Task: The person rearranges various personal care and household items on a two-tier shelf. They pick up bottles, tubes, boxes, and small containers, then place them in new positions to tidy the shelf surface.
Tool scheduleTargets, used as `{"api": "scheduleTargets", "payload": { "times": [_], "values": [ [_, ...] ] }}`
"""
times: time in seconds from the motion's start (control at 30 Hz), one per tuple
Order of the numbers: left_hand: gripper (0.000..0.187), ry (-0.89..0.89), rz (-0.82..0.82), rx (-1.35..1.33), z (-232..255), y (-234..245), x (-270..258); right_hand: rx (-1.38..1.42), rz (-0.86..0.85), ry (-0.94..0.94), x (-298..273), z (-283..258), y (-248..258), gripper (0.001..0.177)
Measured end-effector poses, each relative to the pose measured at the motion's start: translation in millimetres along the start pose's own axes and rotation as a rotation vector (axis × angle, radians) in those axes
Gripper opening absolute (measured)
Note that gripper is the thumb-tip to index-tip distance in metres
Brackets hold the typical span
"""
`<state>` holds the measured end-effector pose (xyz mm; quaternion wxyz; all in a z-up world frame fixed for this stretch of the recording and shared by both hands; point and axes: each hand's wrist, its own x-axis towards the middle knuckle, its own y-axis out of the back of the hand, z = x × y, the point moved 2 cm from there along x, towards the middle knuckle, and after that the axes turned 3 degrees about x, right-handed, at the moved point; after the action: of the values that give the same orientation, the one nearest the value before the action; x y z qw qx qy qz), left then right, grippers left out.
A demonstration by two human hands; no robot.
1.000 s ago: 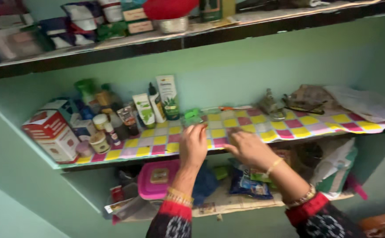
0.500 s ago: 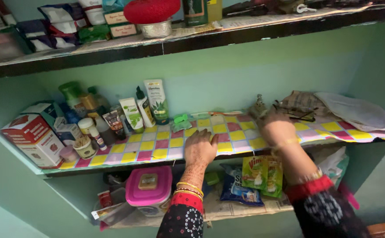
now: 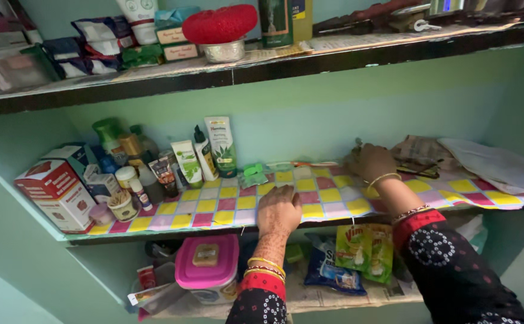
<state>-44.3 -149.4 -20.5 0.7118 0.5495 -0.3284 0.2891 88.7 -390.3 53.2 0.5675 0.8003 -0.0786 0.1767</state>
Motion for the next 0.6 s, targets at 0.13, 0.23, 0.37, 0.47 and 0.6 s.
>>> {"api": "scheduleTargets", "payload": {
  "times": [0.13, 0.23, 0.37, 0.47, 0.6],
  "values": [
    [0.058, 0.104, -0.167, -0.05, 2, 12, 3, -0.051, -0.086, 0.153, -14, -52, 17, 0.051],
    [0.077, 0.104, -0.135, -0.041, 8, 25, 6, 0.057, -0.134, 0.148, -25, -91, 16, 0.056],
    [0.089, 0.161, -0.194, -0.055, 12, 35, 11, 0.222, -0.109, 0.124, -35, -133, -10, 0.055],
    [0.093, 0.176, -0.236, -0.047, 13, 36, 10, 0.236, -0.058, 0.214, -36, -136, -37, 0.062],
    [0.096, 0.14, -0.229, 0.0, 11, 32, 11, 0.215, -0.036, 0.179, -19, -116, -57, 0.059]
  ]
}}
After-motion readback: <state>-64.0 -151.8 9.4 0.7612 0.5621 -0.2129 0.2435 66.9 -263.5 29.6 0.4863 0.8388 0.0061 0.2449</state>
